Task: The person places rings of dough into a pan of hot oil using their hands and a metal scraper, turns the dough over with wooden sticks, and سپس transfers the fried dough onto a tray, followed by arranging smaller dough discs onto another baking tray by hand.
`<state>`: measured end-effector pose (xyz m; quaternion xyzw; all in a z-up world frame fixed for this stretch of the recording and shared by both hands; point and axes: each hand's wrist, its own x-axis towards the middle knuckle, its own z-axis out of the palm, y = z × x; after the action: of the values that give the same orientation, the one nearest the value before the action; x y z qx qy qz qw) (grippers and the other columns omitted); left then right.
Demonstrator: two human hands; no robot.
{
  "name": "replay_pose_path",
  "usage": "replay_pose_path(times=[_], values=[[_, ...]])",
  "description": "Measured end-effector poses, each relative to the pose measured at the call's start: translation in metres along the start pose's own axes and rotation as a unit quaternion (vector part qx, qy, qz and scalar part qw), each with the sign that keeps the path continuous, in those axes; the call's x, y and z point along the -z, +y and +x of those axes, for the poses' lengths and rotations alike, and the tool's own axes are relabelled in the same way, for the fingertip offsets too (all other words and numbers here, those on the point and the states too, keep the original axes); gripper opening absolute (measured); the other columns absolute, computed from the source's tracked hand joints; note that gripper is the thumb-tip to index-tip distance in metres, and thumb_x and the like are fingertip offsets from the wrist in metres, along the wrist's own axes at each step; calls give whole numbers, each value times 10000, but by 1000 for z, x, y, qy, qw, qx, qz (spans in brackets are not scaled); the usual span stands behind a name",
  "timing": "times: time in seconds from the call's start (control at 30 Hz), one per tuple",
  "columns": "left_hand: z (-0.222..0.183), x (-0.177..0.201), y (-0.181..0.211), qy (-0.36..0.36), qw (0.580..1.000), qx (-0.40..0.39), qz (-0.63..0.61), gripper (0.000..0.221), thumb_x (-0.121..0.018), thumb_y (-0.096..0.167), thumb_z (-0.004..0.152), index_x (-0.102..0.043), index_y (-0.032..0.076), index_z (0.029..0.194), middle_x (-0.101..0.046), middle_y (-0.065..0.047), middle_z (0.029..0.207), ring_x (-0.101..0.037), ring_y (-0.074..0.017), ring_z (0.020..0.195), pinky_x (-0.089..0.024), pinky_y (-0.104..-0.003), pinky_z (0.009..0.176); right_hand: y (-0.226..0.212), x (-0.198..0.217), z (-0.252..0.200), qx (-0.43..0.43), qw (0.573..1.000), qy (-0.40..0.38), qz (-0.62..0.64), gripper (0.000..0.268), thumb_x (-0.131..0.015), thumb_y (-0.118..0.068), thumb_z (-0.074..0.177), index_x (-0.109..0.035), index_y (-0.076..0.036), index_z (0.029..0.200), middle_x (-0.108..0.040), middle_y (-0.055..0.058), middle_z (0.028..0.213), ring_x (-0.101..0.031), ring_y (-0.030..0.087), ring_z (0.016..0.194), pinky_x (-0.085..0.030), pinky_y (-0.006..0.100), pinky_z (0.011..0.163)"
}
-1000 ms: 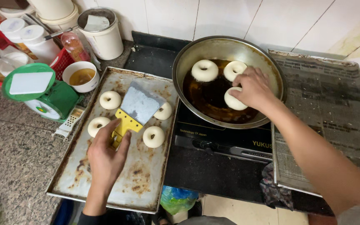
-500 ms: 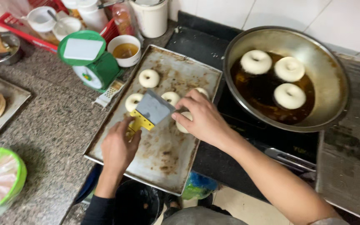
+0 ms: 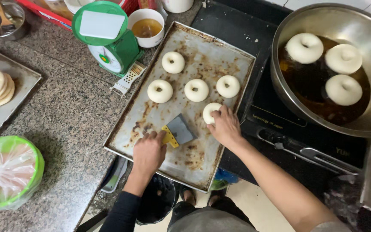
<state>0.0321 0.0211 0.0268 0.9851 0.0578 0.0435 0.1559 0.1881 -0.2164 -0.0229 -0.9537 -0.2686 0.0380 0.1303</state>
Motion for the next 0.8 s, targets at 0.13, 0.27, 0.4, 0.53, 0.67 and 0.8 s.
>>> replay_pose_path(times=[0.13, 0.27, 0.4, 0.53, 0.67, 0.8], values=[[4, -9, 3, 0, 1000, -8, -7, 391, -765, 182, 745, -702, 131, 1128, -688, -98, 908, -681, -302, 878, -544, -438, 735, -1, -3, -3, 4, 999, -2, -50, 464, -825, -298, 761, -692, -72, 1144, -552, 134, 1170, -521, 328, 1154, -438, 493, 960], [12, -15, 6, -5, 1000, -30, -7, 375, -753, 186, 763, -689, 126, 1128, -683, -94, 913, -681, -296, 886, -545, -438, 743, -3, -5, -2, 0, 998, 1, -65, 477, -830, -300, 756, -696, -54, 1142, -549, 121, 1164, -518, 313, 1143, -431, 472, 960], [20, -22, 8, 0, 999, -53, 6, 373, -745, 171, 762, -678, 122, 1125, -681, -97, 912, -681, -300, 886, -542, -440, 752, -5, -6, 1, -1, 998, -6, -70, 482, -837, -311, 747, -705, -54, 1133, -550, 117, 1163, -514, 301, 1130, -425, 463, 936], [23, -29, 10, -21, 998, -54, 9, 354, -738, 164, 772, -672, 118, 1117, -680, -100, 914, -681, -301, 892, -536, -441, 751, -6, -6, 3, 1, 997, -3, -74, 490, -840, -312, 738, -711, -60, 1138, -553, 110, 1149, -517, 290, 1116, -421, 458, 929], [26, -35, 13, 3, 997, -72, -8, 347, -734, 153, 752, -669, 104, 1090, -694, -108, 961, -683, -306, 892, -537, -442, 746, -7, -6, 3, -4, 997, -6, -76, 481, -837, -324, 749, -713, -54, 1126, -553, 114, 1154, -517, 294, 1118, -420, 462, 929], [31, -43, 18, -10, 998, -66, 1, 292, -718, 130, 800, -671, 115, 1088, -691, -105, 937, -685, -302, 897, -548, -436, 753, -5, -6, 4, 0, 997, -5, -72, 435, -823, -311, 776, -720, -47, 1106, -555, 122, 1147, -520, 294, 1113, -420, 464, 932]])
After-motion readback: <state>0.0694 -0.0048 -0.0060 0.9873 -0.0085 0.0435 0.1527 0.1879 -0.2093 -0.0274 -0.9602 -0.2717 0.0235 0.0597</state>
